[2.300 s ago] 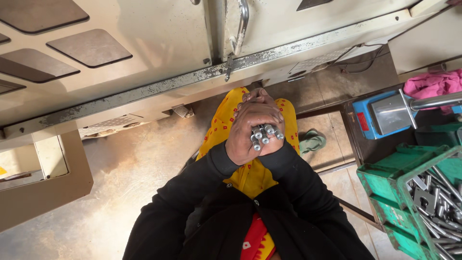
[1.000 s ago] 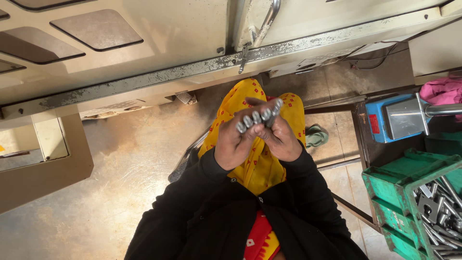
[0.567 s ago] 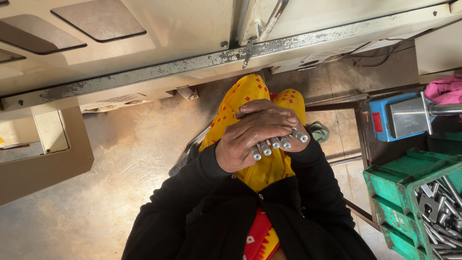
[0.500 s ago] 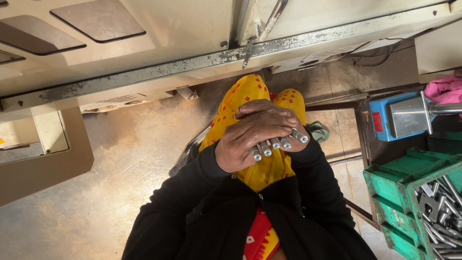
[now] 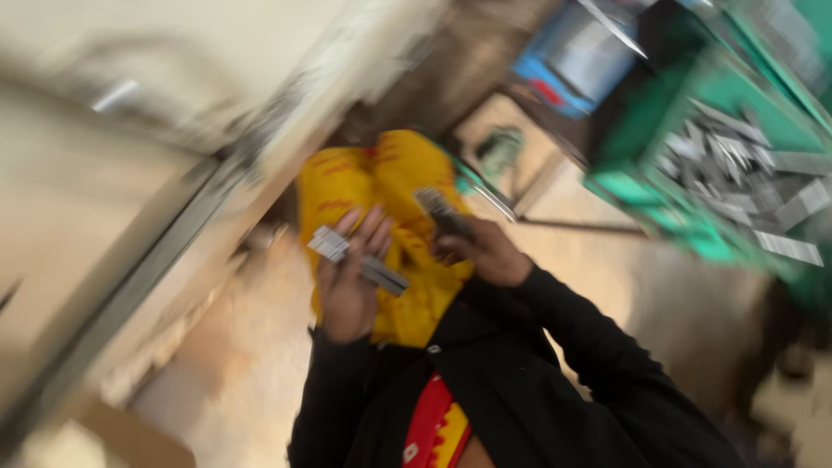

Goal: The person sits in front of a large industrial machine and repeatedly picks up cylindrical metal rods from a green crate. They insert the rods into slots on the machine, manipulate them with their hands, and then return them to the crate. This cycle is repeated multiple times.

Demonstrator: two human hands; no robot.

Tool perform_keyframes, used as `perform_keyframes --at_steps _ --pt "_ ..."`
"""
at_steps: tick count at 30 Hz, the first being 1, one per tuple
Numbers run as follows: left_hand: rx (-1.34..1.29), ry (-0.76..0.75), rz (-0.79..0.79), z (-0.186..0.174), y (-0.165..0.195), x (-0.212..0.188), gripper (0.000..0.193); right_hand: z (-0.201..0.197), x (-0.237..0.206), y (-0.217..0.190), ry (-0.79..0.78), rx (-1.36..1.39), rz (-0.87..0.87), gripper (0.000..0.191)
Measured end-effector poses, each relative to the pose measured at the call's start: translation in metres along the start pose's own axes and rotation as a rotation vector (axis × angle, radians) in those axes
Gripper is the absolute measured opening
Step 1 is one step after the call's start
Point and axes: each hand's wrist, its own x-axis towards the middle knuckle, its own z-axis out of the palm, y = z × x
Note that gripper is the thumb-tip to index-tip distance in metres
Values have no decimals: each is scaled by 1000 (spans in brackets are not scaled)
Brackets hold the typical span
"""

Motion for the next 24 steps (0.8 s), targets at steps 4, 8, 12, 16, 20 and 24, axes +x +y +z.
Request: perform_keyframes --at_steps 4,8,12,16,20,24 --pt "-164 70 -173 -33 -13 12 27 -115 -91 19 676 -594 -263 25" --pt "-148 59 -175 -49 -4 27 25 -216 -169 -3 1284 -1421 258 17" --pt "-44 138 -181 -38 1 27 23 -264 -196 -27 1495 -1404 264 24" --pt "-51 132 -168 -17 -2 22 23 -253 -180 -45 1487 -1290 19 29" --pt "5 54 -102 2 0 22 31 -169 -90 -51 1141 -957 -319 43" --pt "292 -102 164 28 11 10 27 -33 5 -51 117 -299 -451 41"
